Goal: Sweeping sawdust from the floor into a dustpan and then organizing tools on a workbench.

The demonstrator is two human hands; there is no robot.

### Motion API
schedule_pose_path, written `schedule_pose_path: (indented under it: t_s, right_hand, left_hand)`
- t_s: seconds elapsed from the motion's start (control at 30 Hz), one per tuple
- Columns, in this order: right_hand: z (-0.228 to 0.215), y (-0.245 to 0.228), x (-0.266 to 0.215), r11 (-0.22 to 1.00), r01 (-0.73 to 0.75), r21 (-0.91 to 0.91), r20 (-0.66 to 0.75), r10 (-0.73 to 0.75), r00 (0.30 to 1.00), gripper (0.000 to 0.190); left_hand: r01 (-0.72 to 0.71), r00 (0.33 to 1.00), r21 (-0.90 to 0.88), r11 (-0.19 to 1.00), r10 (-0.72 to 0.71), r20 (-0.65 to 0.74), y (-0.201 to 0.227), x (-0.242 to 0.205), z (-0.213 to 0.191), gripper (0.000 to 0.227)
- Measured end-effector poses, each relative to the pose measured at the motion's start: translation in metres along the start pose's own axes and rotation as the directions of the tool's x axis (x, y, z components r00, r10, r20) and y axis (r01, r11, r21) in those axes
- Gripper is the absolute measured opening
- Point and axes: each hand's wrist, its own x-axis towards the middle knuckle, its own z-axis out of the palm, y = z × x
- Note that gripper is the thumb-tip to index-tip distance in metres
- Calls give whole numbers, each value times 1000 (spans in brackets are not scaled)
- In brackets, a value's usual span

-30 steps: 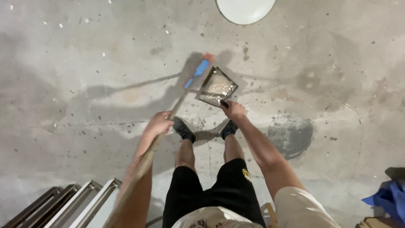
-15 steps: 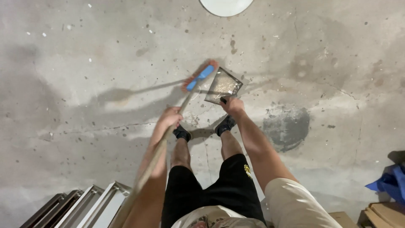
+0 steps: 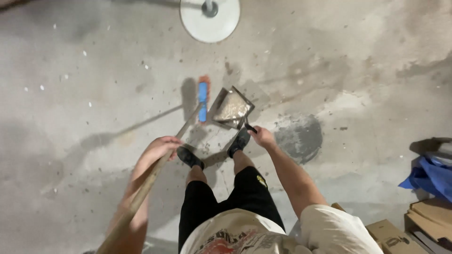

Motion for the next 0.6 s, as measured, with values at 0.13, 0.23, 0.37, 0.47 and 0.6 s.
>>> schedule_pose_path:
  t_s: [0.13,0.23,0.37,0.47,0.6]
  right_hand:
    - [-1,37,-50,898,26,439,-165,52,985,50]
    - [-9,50,-93,620,14,784,-144,161,976,36]
    - [18,60,-140,135,46,990,-81,273,959,26]
    - [-7,41,-214,202,157,967,-229,408,884,29]
    - [-5,41,-242,260,185,948,-298,514,804,31]
  left_hand:
    - [-166,979,-41,985,170,115,26,-54,-20,33]
    - [-355,906,-109,928,371,203,39,-53,-30,34]
    - [-498,630,-220,839,524,573,57,-47,-41,42]
    - [-601,768,127,789,527,364,75,-66,-13,48]
    - [-434,886,549,715,449,116,110,-71,10,63]
